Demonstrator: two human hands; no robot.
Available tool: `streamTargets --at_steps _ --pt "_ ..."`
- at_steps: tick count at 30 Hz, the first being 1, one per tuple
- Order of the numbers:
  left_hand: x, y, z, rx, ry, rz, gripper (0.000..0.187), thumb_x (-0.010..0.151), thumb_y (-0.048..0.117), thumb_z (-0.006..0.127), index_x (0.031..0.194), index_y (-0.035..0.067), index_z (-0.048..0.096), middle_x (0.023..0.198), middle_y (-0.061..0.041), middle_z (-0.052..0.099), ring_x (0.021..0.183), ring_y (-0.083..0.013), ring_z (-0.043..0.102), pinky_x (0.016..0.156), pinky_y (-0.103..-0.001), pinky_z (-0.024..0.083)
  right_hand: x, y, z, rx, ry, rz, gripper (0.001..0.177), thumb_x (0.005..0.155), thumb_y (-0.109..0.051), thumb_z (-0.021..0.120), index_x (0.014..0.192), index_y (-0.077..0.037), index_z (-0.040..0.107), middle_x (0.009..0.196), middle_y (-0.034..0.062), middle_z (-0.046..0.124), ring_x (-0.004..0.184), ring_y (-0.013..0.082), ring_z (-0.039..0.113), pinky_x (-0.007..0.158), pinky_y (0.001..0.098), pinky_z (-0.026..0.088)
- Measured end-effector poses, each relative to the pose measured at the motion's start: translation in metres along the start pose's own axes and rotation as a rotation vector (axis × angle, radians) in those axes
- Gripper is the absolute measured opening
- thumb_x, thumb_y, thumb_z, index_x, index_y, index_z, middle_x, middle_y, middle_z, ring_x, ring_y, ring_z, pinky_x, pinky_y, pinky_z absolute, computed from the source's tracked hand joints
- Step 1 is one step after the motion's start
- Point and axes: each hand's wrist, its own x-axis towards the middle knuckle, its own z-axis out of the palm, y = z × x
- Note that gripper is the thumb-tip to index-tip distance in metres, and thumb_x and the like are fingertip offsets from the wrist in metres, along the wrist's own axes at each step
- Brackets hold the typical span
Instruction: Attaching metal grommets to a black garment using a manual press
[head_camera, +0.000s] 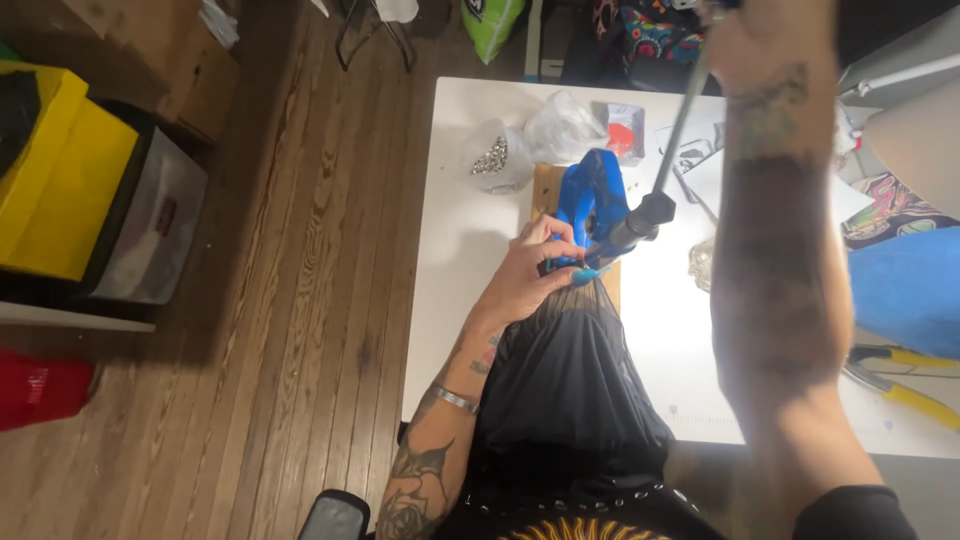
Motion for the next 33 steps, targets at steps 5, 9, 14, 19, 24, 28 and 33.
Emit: streamTargets --at_steps 5,9,14,19,24,28,33 --pt "-0.001 0.005 0.002 0.06 0.013 0.075 0.017 0.078 0.022 0.066 0.094 0.014 0.066 0.093 0.002 0.048 0.078 -0.0128 0.042 0.083 -0.026 0.038 -0.024 0.004 0.034 0.619 0.008 0.47 0.043 0.083 -0.035 0.058 0.114 -0.007 0.05 0.108 0.0194 0.053 0.093 0.0321 0.056 0.071 0.0411 0.045" --pt "-0.003 0.03 0.001 0.219 0.103 -0.012 0.035 0.071 0.021 0.071 0.105 0.016 0.061 0.101 -0.002 0.047 0.091 -0.0217 0.048 0.085 -0.035 0.041 -0.079 -0.018 0.024 1.006 -0.071 0.831 0.047 0.082 -0.055 0.05 0.107 -0.015 0.05 0.099 0.0131 0.057 0.082 0.0253 0.065 0.062 0.038 0.057" --pt "-0.023 0.084 0.01 0.409 0.317 -0.373 0.053 0.064 0.031 0.074 0.104 0.008 0.049 0.093 -0.01 0.047 0.084 -0.0321 0.056 0.075 -0.04 0.048 -0.183 -0.049 0.0 0.642 -0.471 0.978 0.034 0.092 -0.033 0.041 0.103 -0.003 0.053 0.09 0.0208 0.061 0.076 0.0313 0.061 0.067 0.0383 0.051" --pt "-0.04 0.073 0.018 0.336 0.153 -0.784 0.042 0.079 0.046 0.054 0.094 0.009 0.044 0.074 -0.008 0.057 0.078 -0.0299 0.062 0.073 -0.041 0.048 -0.192 -0.055 -0.006 0.412 -0.839 0.997 0.044 0.084 -0.054 0.039 0.11 -0.02 0.05 0.087 0.013 0.066 0.086 0.0284 0.064 0.07 0.0451 0.049" --pt "-0.029 0.075 0.009 0.344 0.014 -0.829 0.039 0.081 0.051 0.047 0.086 0.012 0.052 0.075 -0.007 0.062 0.081 -0.0286 0.062 0.073 -0.04 0.048 -0.191 -0.051 -0.005 0.749 -0.761 1.053 0.029 0.085 -0.033 0.05 0.079 -0.006 0.056 0.061 0.0092 0.056 0.06 0.0201 0.053 0.055 0.0314 0.043" --pt "-0.028 0.068 0.012 0.345 0.109 -0.566 0.029 0.085 0.036 0.049 0.083 0.008 0.054 0.084 -0.016 0.058 0.086 -0.0372 0.058 0.078 -0.043 0.045 -0.183 -0.058 -0.001 0.983 -0.487 1.04 0.025 0.088 -0.03 0.053 0.074 -0.009 0.055 0.068 -0.0006 0.052 0.07 0.0114 0.05 0.062 0.0246 0.045" --pt "-0.035 0.064 0.024 0.394 0.142 -0.671 0.033 0.088 0.043 0.04 0.09 0.011 0.045 0.08 -0.012 0.058 0.086 -0.0333 0.059 0.083 -0.046 0.04 -0.148 -0.077 -0.008 1.001 -0.391 1.058 0.024 0.091 -0.027 0.048 0.081 -0.006 0.056 0.072 0.0045 0.057 0.071 0.0131 0.054 0.061 0.0279 0.047"
